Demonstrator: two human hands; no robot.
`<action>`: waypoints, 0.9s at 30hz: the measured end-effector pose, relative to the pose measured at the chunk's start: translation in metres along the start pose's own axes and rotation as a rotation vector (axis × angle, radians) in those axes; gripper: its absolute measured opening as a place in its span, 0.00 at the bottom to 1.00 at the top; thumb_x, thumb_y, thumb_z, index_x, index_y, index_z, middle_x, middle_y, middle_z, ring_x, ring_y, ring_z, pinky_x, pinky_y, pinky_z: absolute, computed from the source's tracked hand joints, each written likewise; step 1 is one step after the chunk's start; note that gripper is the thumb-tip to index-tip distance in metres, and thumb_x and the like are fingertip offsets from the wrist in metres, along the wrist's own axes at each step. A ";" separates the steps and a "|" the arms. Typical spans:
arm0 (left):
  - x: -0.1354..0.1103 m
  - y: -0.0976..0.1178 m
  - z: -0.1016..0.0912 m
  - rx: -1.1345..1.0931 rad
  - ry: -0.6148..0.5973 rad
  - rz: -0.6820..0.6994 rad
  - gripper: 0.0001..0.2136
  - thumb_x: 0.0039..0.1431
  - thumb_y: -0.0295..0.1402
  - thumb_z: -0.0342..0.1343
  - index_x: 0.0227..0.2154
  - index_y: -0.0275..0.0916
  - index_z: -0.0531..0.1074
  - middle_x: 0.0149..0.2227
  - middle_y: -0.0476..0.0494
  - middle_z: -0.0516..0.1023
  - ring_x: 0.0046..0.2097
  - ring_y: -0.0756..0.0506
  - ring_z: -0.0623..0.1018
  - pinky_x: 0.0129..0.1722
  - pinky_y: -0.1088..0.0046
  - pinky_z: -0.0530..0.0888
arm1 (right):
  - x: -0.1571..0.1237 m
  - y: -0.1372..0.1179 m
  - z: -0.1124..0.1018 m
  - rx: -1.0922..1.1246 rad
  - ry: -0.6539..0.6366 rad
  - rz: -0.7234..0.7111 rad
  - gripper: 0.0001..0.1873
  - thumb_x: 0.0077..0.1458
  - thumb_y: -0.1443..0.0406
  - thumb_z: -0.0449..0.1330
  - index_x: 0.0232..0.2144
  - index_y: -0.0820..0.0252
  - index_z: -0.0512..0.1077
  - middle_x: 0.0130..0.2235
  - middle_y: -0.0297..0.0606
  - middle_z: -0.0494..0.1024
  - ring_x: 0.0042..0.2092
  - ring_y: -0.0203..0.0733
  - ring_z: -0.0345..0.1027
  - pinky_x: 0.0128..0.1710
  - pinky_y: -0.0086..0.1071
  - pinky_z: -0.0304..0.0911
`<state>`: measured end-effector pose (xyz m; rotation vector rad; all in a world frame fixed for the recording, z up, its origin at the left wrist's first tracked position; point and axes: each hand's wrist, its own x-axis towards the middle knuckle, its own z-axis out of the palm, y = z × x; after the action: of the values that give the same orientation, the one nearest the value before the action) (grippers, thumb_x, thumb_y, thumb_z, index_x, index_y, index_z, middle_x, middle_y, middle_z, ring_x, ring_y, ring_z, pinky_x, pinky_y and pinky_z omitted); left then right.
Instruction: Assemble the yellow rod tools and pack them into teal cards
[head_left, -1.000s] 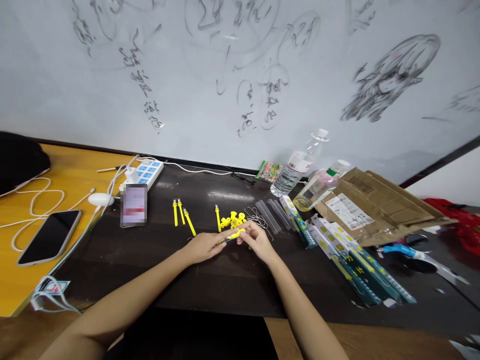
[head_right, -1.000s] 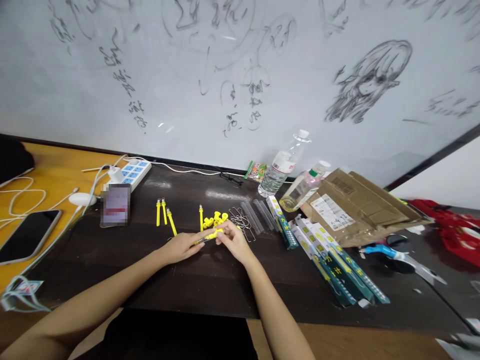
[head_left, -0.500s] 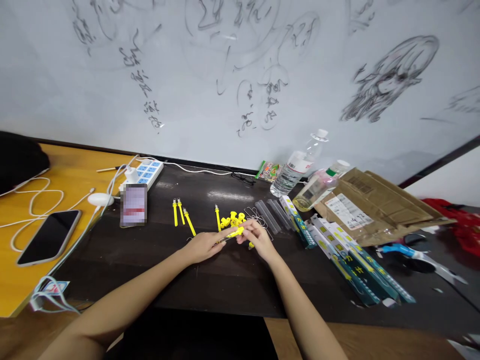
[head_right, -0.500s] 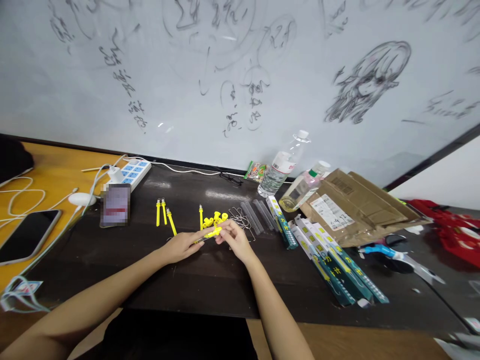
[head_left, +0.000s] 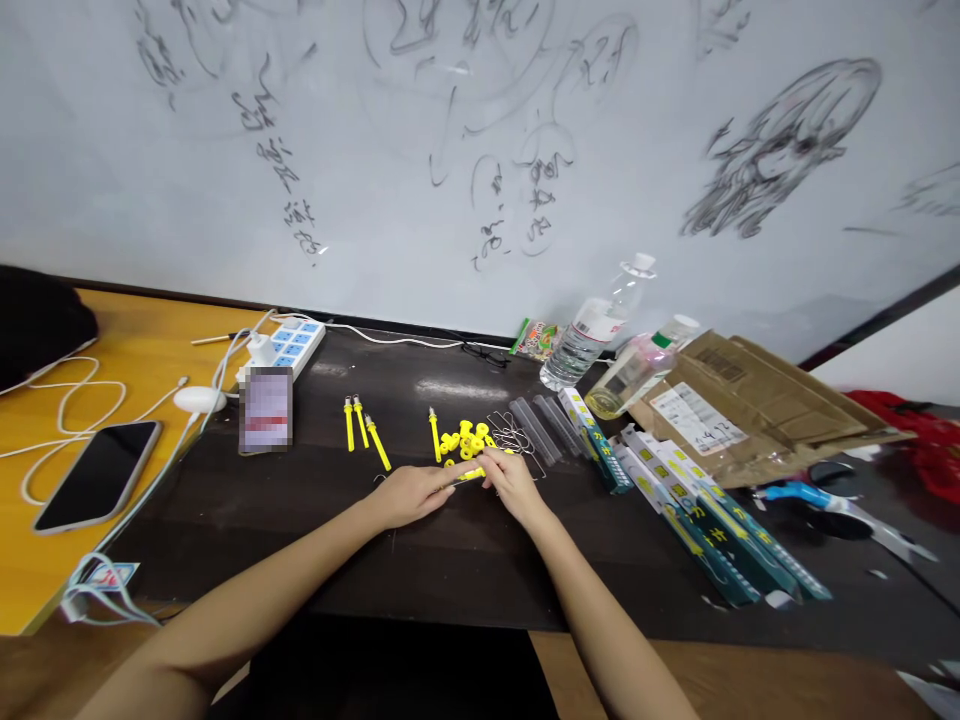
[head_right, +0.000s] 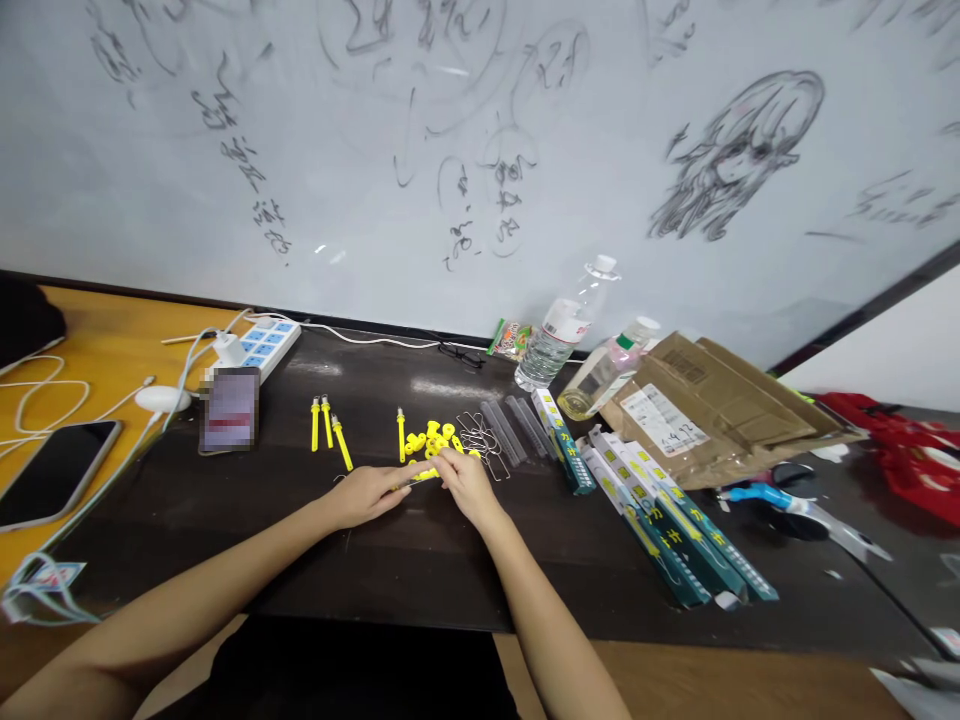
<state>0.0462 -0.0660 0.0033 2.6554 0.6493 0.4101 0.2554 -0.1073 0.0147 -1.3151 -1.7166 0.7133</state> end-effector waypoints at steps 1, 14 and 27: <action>0.000 0.000 0.000 -0.005 0.001 0.005 0.25 0.65 0.35 0.41 0.64 0.53 0.44 0.53 0.48 0.72 0.47 0.46 0.76 0.46 0.72 0.70 | 0.000 0.002 0.002 0.002 0.035 -0.004 0.24 0.59 0.50 0.49 0.17 0.58 0.58 0.17 0.29 0.60 0.21 0.34 0.62 0.24 0.29 0.57; -0.002 -0.003 -0.007 -0.141 0.006 0.006 0.25 0.66 0.35 0.41 0.64 0.52 0.42 0.57 0.49 0.67 0.51 0.46 0.74 0.49 0.71 0.68 | -0.001 -0.005 -0.015 0.445 -0.043 0.041 0.16 0.50 0.55 0.61 0.38 0.57 0.71 0.25 0.32 0.73 0.25 0.37 0.69 0.30 0.35 0.68; -0.001 -0.002 -0.001 -0.024 0.026 0.010 0.24 0.66 0.35 0.41 0.63 0.53 0.46 0.54 0.49 0.71 0.49 0.47 0.75 0.47 0.73 0.70 | -0.003 -0.013 -0.009 -0.024 -0.038 -0.031 0.16 0.61 0.56 0.49 0.24 0.57 0.61 0.22 0.30 0.65 0.25 0.35 0.61 0.28 0.29 0.55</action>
<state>0.0442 -0.0640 0.0032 2.6355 0.6356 0.4525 0.2575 -0.1146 0.0287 -1.2963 -1.7769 0.7060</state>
